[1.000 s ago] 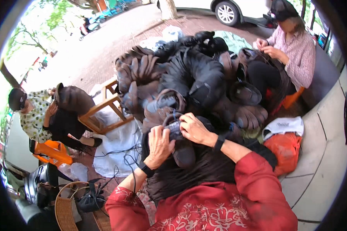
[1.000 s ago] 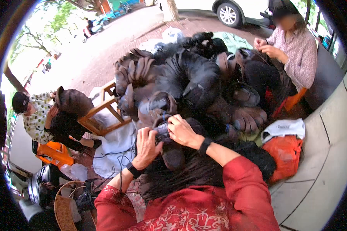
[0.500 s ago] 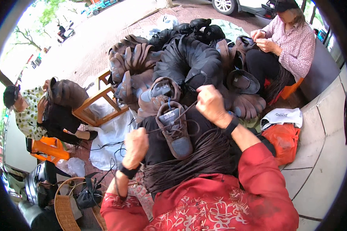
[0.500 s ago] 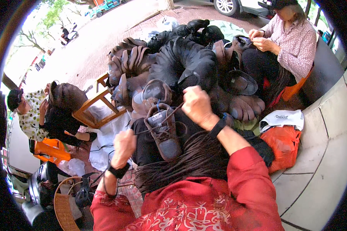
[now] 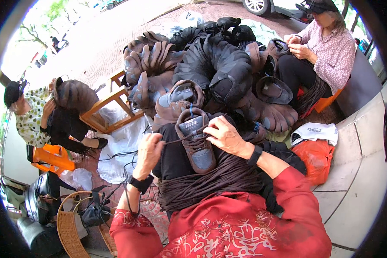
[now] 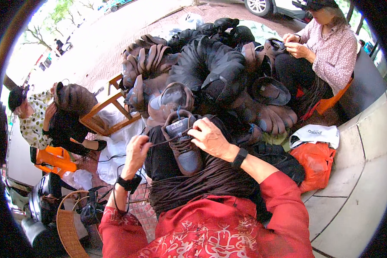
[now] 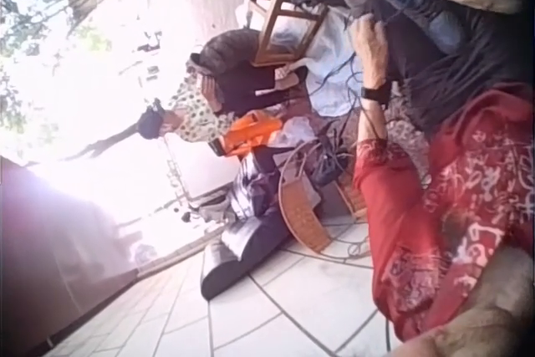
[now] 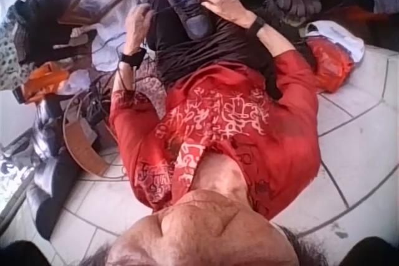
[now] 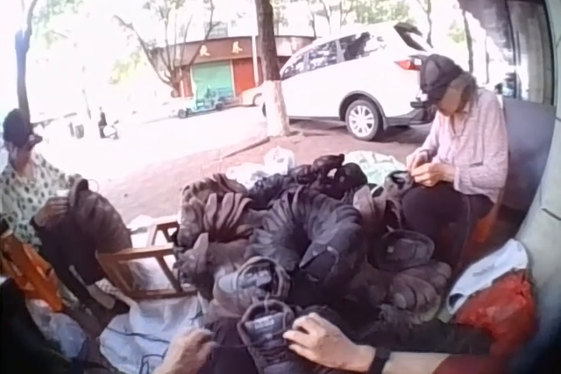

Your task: Insert and thread laces through the eyelets of a shoe in a manual assembly or repair setting.

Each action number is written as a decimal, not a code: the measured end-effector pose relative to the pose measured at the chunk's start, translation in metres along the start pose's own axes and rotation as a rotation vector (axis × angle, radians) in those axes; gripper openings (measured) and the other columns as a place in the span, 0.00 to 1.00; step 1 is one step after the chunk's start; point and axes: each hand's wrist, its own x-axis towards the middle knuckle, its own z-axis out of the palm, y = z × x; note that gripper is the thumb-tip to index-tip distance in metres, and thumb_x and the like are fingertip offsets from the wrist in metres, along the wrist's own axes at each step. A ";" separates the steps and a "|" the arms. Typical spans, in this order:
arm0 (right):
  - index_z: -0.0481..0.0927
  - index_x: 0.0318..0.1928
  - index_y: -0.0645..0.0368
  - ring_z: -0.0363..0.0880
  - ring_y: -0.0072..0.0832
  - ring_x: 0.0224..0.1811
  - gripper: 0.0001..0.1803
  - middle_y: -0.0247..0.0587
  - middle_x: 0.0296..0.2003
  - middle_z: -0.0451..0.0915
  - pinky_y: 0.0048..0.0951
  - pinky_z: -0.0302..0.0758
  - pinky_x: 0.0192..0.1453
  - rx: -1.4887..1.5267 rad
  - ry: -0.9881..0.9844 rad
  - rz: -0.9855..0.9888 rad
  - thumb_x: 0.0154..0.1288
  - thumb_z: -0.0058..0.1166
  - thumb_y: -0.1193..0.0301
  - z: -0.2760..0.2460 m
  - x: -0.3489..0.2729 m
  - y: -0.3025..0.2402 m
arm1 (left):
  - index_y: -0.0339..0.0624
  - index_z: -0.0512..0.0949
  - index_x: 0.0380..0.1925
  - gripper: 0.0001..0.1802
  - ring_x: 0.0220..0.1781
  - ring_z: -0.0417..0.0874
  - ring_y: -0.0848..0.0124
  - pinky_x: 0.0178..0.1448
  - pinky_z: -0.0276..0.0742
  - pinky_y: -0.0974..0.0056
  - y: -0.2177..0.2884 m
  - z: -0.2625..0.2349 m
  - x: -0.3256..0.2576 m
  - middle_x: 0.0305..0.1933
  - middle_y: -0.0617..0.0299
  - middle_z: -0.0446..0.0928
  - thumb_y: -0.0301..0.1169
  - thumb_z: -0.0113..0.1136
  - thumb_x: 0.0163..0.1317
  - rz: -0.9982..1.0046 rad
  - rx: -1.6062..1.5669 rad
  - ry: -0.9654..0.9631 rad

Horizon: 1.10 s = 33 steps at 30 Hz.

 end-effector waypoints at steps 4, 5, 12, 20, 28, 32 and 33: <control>0.75 0.30 0.57 0.67 0.34 0.38 0.08 0.38 0.32 0.68 0.32 0.68 0.44 0.027 -0.046 -0.073 0.46 0.58 0.72 0.013 0.001 0.007 | 0.36 0.75 0.28 0.06 0.32 0.75 0.59 0.36 0.70 0.62 0.025 0.013 0.004 0.28 0.54 0.73 0.23 0.60 0.49 0.164 -0.097 -0.091; 0.75 0.28 0.58 0.67 0.35 0.38 0.07 0.39 0.32 0.68 0.32 0.68 0.44 0.090 -0.035 -0.034 0.47 0.58 0.73 0.013 0.002 0.006 | 0.36 0.75 0.28 0.06 0.32 0.75 0.59 0.36 0.70 0.62 0.025 0.013 0.004 0.28 0.54 0.73 0.23 0.60 0.49 0.162 -0.097 -0.088; 0.73 0.24 0.60 0.68 0.37 0.40 0.08 0.42 0.32 0.68 0.34 0.68 0.45 0.286 -0.147 0.193 0.46 0.57 0.70 0.009 -0.012 -0.007 | 0.36 0.75 0.28 0.05 0.32 0.74 0.60 0.36 0.69 0.63 0.014 0.011 0.004 0.28 0.55 0.73 0.23 0.59 0.50 0.074 -0.180 -0.041; 0.74 0.26 0.60 0.69 0.36 0.39 0.12 0.45 0.36 0.68 0.32 0.69 0.45 0.501 -0.264 0.448 0.43 0.60 0.66 -0.002 0.001 0.000 | 0.37 0.68 0.39 0.14 0.35 0.75 0.59 0.40 0.69 0.61 0.016 0.032 0.012 0.30 0.54 0.75 0.26 0.58 0.53 0.027 -0.289 -0.203; 0.75 0.24 0.60 0.69 0.35 0.41 0.12 0.43 0.34 0.69 0.31 0.69 0.45 0.401 -0.188 0.443 0.42 0.62 0.67 0.009 0.006 0.019 | 0.44 0.66 0.36 0.10 0.20 0.63 0.83 0.24 0.58 0.77 0.015 0.028 0.016 0.19 0.73 0.64 0.24 0.56 0.56 -0.294 -0.828 -0.242; 0.76 0.26 0.59 0.69 0.33 0.41 0.10 0.41 0.33 0.69 0.30 0.70 0.44 0.428 -0.230 0.454 0.43 0.62 0.71 0.009 0.008 0.019 | 0.47 0.66 0.34 0.12 0.16 0.59 0.86 0.18 0.50 0.79 0.004 0.017 0.010 0.18 0.75 0.63 0.23 0.57 0.53 -0.424 -1.046 -0.200; 0.76 0.27 0.60 0.70 0.28 0.37 0.09 0.39 0.33 0.68 0.26 0.70 0.39 0.461 -0.211 0.448 0.44 0.60 0.73 0.008 0.008 0.018 | 0.47 0.65 0.34 0.12 0.15 0.59 0.86 0.17 0.51 0.78 -0.003 0.014 0.008 0.17 0.76 0.62 0.22 0.57 0.53 -0.452 -1.019 -0.145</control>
